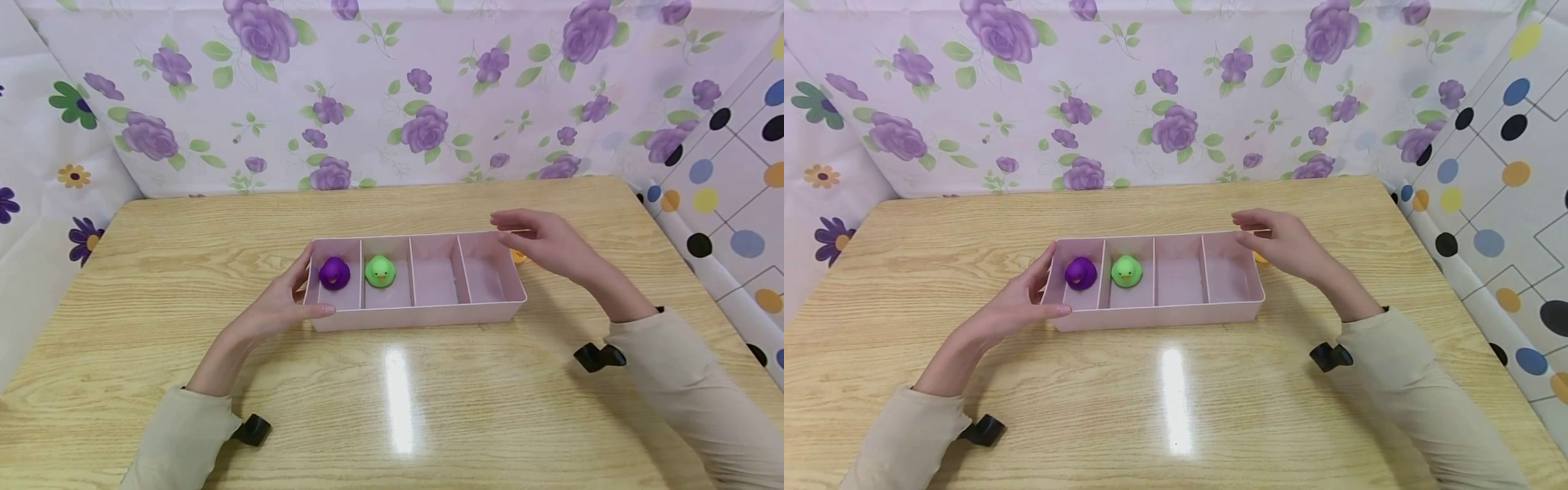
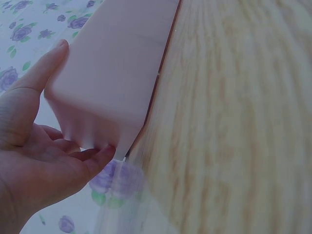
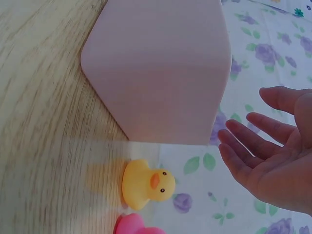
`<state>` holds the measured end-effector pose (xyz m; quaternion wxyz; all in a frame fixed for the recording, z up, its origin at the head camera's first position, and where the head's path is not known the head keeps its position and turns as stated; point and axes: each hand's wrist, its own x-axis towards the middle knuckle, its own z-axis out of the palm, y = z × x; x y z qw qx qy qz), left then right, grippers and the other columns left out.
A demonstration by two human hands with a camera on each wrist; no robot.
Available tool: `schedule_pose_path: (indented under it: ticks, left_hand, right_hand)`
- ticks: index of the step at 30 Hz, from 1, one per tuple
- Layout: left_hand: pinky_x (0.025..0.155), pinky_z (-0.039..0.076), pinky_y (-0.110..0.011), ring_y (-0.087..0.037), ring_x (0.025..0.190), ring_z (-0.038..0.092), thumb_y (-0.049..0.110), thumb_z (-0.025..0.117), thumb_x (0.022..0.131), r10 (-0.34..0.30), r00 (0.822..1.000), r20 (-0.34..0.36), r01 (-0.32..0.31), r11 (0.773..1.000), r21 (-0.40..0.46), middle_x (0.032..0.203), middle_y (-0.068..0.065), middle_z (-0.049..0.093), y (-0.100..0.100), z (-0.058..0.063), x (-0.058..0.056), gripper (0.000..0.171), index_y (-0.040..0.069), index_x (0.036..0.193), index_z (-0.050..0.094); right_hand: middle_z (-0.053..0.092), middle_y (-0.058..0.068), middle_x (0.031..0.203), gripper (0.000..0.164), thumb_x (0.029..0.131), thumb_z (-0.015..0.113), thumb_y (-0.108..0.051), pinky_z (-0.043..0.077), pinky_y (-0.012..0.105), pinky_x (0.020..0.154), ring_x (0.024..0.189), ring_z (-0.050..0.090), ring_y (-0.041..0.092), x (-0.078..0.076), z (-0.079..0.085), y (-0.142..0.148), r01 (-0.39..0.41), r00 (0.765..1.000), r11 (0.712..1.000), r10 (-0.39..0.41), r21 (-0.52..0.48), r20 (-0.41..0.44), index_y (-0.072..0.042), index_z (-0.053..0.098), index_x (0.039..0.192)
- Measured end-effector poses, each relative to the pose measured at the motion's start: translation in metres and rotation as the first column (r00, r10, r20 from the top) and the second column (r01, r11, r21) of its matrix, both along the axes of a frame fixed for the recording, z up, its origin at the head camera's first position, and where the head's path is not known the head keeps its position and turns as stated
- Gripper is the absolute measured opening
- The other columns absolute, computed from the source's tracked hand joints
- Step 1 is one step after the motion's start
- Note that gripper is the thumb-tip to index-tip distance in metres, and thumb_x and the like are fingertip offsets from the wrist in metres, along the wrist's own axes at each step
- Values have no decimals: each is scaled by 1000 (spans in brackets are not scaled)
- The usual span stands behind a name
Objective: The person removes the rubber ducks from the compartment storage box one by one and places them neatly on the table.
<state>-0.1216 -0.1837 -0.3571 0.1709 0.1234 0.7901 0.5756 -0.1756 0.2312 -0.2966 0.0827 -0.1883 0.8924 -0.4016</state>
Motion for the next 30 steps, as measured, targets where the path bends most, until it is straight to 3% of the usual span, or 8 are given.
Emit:
schedule_pose_path:
  ticks: [10, 24, 30]
  left_hand:
    - [113, 22, -50, -36, 143, 17, 17, 77, 83, -4, 1000, -1, 4, 1000, -17, 159, -20, 6, 0, 0, -1, 109, 18, 156, -5]
    - [113, 23, -49, -37, 142, 17, 17, 77, 83, 1, 1000, 5, -1, 1000, -15, 158, -21, 7, 0, -1, -1, 110, 18, 156, -5]
    - [113, 22, -49, -37, 143, 16, 18, 77, 83, 1, 1000, 10, -1, 1000, -11, 159, -20, 5, -1, -1, -1, 110, 19, 156, -5]
  right_hand:
    - [55, 15, 135, 45, 96, 61, -21, 43, 46, 101, 122, 52, 33, -5, 3, -15, -5, 1000, 1000, 5, -3, -5, -4, 54, 137]
    - [53, 23, 135, 44, 96, 61, -12, 44, 45, 100, 120, 54, 38, -8, 8, -46, -129, 991, 991, 130, -39, 39, 5, 53, 135]
    - [54, 20, 135, 39, 94, 62, -8, 45, 41, 100, 122, 52, 36, -8, 3, -64, -151, 988, 988, 151, -7, -23, 4, 57, 131]
